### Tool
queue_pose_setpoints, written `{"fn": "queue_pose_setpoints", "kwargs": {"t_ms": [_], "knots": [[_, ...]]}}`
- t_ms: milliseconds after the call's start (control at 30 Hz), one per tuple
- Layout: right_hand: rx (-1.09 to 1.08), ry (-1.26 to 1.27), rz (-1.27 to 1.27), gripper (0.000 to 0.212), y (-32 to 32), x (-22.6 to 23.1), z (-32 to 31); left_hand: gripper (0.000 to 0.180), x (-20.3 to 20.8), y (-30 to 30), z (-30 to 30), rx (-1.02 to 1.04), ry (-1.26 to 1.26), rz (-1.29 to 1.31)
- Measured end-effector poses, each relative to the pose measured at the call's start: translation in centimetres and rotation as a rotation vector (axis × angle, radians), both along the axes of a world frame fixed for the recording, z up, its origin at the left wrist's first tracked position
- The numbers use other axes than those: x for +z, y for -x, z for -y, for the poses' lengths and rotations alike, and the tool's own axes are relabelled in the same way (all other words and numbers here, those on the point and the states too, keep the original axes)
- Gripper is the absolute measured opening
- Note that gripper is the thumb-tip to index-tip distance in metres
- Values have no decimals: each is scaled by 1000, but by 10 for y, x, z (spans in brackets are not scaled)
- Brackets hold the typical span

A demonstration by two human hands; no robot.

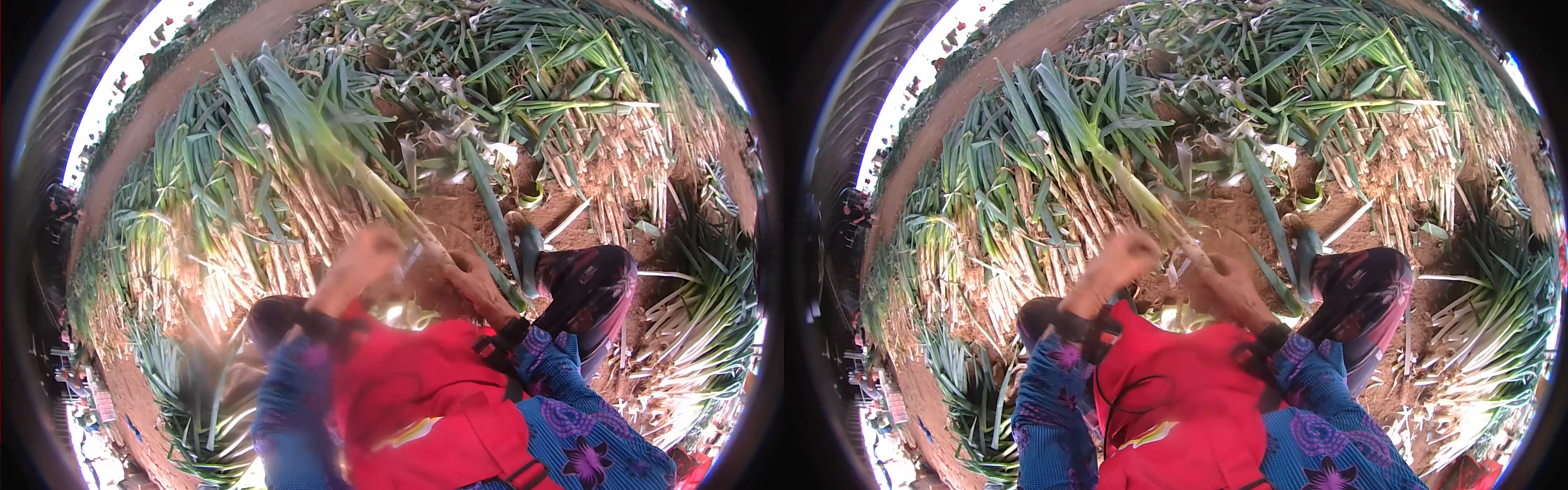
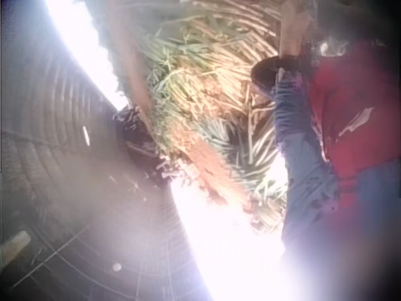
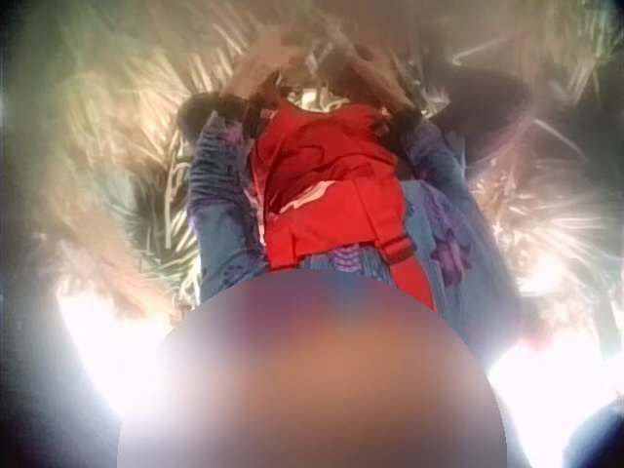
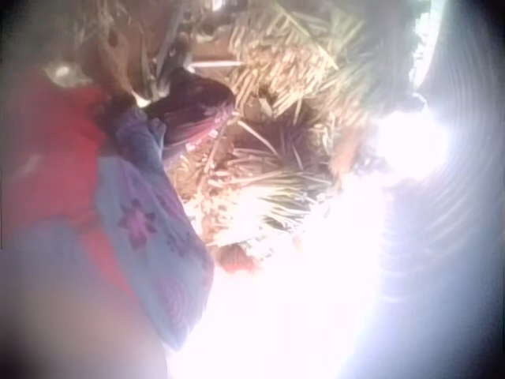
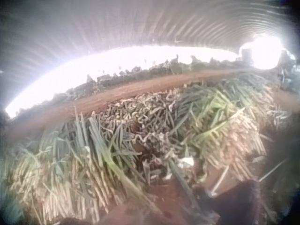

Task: The person cleans leeks by picking them up from a pile, peeling off the outer layers and leaves by hand, and placing them into a separate pile.

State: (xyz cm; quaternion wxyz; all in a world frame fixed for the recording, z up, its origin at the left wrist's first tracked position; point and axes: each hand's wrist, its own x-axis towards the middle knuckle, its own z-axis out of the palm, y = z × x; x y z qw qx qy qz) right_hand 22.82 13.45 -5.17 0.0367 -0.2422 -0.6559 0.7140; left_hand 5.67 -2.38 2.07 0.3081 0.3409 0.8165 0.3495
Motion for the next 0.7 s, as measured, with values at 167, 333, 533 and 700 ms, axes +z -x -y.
{"fn": "queue_pose_setpoints", "kwargs": {"t_ms": [167,333,533,700], "knots": [[61,-118,-59,42,-14,22,-13,32,-13,4,-12,-140,19,-66],[161,-115,-84,42,-20,36,-10,48,28,64,-8,490,-881,717],[218,161,72,35,-11,15,-18,34,41,81,-1,408,-1050,743],[153,-454,-55,34,55,27,-18,34,21,82,-6,462,-1019,519]]}}
